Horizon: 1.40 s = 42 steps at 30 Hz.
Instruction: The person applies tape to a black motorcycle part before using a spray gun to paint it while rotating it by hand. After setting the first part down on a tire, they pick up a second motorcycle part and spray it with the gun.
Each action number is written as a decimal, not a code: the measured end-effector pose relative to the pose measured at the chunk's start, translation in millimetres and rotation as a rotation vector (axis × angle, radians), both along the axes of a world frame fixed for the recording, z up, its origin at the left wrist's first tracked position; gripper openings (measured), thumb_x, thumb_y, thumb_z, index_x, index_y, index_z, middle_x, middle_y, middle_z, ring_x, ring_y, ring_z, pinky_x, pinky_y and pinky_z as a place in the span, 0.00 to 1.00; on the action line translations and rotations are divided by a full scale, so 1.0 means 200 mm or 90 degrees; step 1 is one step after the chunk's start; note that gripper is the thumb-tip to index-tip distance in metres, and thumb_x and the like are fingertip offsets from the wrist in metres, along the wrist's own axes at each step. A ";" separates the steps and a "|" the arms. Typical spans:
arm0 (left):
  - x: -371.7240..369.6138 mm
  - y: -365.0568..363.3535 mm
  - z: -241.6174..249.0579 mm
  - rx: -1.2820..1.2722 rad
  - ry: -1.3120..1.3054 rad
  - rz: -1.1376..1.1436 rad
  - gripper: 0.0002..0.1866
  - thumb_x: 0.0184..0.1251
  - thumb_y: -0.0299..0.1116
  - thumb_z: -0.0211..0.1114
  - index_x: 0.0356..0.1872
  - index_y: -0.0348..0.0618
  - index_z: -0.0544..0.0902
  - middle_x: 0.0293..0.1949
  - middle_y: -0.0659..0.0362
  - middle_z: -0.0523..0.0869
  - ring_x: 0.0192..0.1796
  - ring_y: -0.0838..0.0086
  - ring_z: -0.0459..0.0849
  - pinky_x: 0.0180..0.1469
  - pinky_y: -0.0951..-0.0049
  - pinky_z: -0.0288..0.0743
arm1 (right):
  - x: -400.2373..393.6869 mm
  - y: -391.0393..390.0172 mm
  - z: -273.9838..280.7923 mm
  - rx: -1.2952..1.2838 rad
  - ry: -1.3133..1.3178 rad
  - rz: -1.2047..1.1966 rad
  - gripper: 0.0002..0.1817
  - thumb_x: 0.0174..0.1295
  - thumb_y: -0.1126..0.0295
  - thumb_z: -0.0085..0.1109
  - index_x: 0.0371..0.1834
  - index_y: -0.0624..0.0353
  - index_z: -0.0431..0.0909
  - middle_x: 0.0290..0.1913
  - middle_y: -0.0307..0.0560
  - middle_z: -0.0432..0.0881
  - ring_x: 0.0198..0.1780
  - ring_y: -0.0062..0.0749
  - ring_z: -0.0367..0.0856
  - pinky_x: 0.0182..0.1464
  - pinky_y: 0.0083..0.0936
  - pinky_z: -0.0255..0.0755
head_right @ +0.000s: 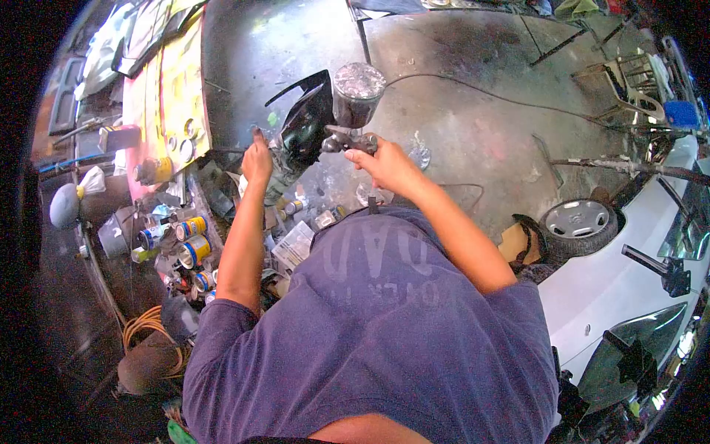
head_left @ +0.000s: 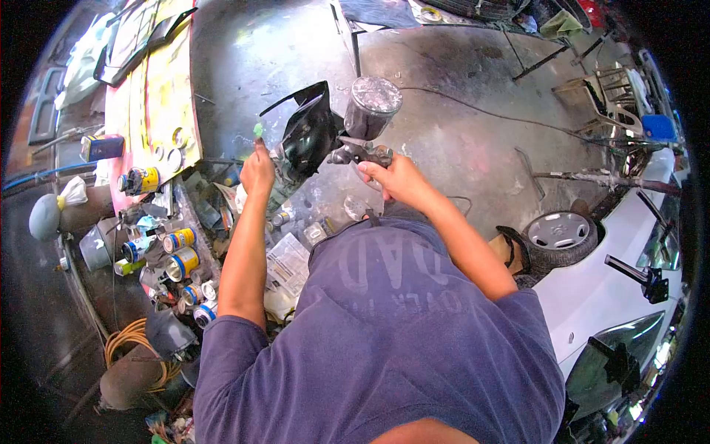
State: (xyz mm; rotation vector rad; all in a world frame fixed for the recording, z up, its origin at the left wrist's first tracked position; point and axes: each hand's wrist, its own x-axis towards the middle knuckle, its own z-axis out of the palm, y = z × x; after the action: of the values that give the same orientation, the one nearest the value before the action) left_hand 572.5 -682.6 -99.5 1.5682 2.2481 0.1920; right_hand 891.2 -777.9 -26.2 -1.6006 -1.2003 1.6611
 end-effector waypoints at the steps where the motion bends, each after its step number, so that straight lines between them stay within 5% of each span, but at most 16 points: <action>1: 0.00 -0.01 0.02 -0.003 0.006 -0.010 0.43 0.78 0.62 0.26 0.43 0.40 0.88 0.47 0.37 0.86 0.55 0.38 0.80 0.58 0.46 0.70 | 0.00 0.02 -0.01 -0.002 -0.010 -0.012 0.22 0.67 0.51 0.64 0.48 0.61 0.79 0.28 0.41 0.84 0.19 0.25 0.77 0.22 0.26 0.71; 4: -0.03 -0.03 0.03 0.046 0.016 -0.056 0.42 0.79 0.62 0.28 0.41 0.40 0.88 0.45 0.38 0.87 0.52 0.38 0.81 0.55 0.46 0.71 | 0.03 0.07 -0.10 0.025 -0.026 -0.076 0.20 0.66 0.51 0.65 0.38 0.60 0.80 0.27 0.38 0.82 0.18 0.21 0.75 0.20 0.25 0.69; 12: -0.06 -0.08 0.13 0.082 0.012 -0.061 0.42 0.79 0.63 0.29 0.38 0.42 0.88 0.40 0.40 0.87 0.48 0.38 0.83 0.51 0.45 0.72 | 0.11 0.15 -0.23 0.014 -0.099 -0.212 0.23 0.68 0.51 0.60 0.50 0.62 0.76 0.31 0.45 0.84 0.18 0.27 0.78 0.20 0.28 0.74; 21: -0.04 -0.10 0.10 0.075 0.024 -0.040 0.41 0.79 0.61 0.30 0.37 0.40 0.88 0.40 0.37 0.86 0.49 0.37 0.82 0.51 0.44 0.72 | 0.12 0.16 -0.31 -0.031 0.026 -0.210 0.22 0.69 0.53 0.60 0.49 0.64 0.75 0.30 0.44 0.82 0.16 0.24 0.75 0.15 0.26 0.73; 28: -0.06 -0.08 0.12 0.075 0.003 -0.033 0.38 0.79 0.59 0.33 0.35 0.40 0.87 0.40 0.36 0.86 0.49 0.36 0.81 0.51 0.43 0.71 | 0.18 0.11 -0.36 -0.048 -0.118 -0.261 0.22 0.68 0.52 0.60 0.51 0.62 0.74 0.29 0.44 0.82 0.17 0.28 0.77 0.18 0.28 0.74; 36: 0.03 -0.02 0.10 0.048 0.037 -0.096 0.27 0.80 0.56 0.35 0.58 0.53 0.78 0.44 0.38 0.86 0.50 0.36 0.82 0.53 0.42 0.73 | 0.03 0.03 -0.02 0.052 -0.103 -0.093 0.25 0.68 0.50 0.61 0.51 0.62 0.76 0.29 0.45 0.84 0.18 0.24 0.78 0.20 0.25 0.72; 37: 0.06 -0.02 0.10 0.060 0.037 -0.097 0.28 0.79 0.56 0.35 0.58 0.52 0.79 0.44 0.38 0.86 0.50 0.36 0.82 0.52 0.41 0.73 | 0.01 0.03 0.02 0.043 -0.133 -0.069 0.26 0.68 0.48 0.61 0.52 0.63 0.76 0.24 0.49 0.83 0.21 0.32 0.81 0.25 0.32 0.73; 41: 0.09 -0.02 0.07 0.072 0.029 -0.115 0.28 0.79 0.57 0.35 0.58 0.52 0.78 0.44 0.37 0.86 0.50 0.36 0.83 0.52 0.40 0.72 | -0.05 0.01 0.09 0.107 -0.233 -0.009 0.28 0.68 0.47 0.59 0.54 0.63 0.73 0.37 0.69 0.84 0.46 0.70 0.82 0.46 0.51 0.74; 42: 0.10 -0.01 0.07 0.064 0.031 -0.115 0.28 0.79 0.57 0.35 0.58 0.51 0.77 0.44 0.37 0.86 0.50 0.36 0.83 0.52 0.41 0.72 | -0.05 0.01 0.09 0.115 -0.227 0.012 0.28 0.68 0.47 0.59 0.54 0.63 0.74 0.35 0.68 0.85 0.43 0.66 0.83 0.45 0.49 0.75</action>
State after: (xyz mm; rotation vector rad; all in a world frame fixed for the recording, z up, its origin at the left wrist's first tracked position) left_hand 592.9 -685.4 -85.8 1.8370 2.1461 0.2218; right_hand 880.7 -776.7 -8.2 -1.8214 -1.4964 1.2668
